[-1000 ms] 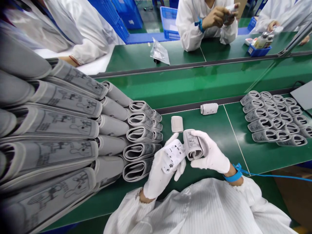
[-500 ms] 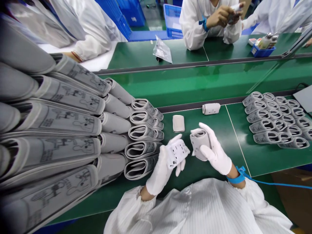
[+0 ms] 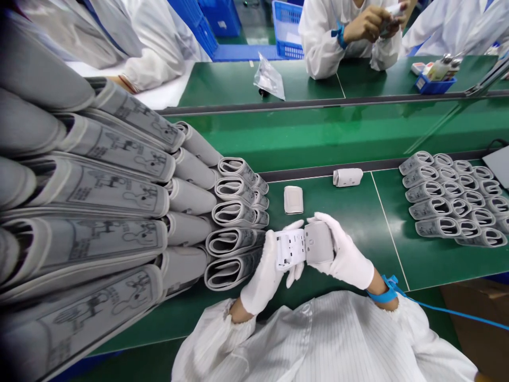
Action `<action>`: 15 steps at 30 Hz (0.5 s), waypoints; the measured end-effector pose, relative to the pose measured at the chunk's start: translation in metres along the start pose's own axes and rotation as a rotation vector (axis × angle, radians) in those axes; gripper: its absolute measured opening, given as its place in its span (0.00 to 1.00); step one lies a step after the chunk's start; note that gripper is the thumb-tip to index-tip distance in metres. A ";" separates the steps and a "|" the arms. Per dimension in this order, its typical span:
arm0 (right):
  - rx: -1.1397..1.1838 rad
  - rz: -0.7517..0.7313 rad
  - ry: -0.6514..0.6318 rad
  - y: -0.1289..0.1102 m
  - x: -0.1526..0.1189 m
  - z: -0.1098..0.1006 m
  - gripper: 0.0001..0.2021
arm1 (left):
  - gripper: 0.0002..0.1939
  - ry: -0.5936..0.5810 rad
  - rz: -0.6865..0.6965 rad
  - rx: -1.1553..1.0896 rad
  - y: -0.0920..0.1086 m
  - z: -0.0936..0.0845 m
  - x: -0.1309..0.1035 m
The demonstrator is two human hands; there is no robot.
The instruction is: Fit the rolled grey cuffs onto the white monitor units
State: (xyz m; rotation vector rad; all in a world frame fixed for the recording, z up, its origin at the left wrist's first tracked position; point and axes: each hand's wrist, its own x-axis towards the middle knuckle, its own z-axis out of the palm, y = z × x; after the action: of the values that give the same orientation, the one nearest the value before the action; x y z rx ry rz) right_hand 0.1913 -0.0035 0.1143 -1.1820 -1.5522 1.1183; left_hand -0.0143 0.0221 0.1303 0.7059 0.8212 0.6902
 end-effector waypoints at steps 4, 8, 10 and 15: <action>-0.125 -0.030 -0.012 0.000 0.002 -0.002 0.41 | 0.53 -0.009 -0.008 0.011 -0.005 0.003 0.003; -0.189 -0.070 -0.008 0.002 0.003 -0.005 0.41 | 0.53 0.023 -0.016 0.064 -0.010 0.005 0.005; -0.222 -0.079 -0.011 0.002 0.002 -0.006 0.40 | 0.53 0.049 -0.025 0.109 -0.012 0.006 0.006; -0.306 -0.082 -0.025 0.004 0.000 -0.007 0.38 | 0.50 0.089 0.007 0.167 -0.014 0.009 0.006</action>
State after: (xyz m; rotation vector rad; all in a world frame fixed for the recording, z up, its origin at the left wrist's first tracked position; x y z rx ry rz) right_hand 0.1992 -0.0014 0.1120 -1.2942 -1.8208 0.8652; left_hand -0.0007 0.0163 0.1216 0.8332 0.9668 0.6684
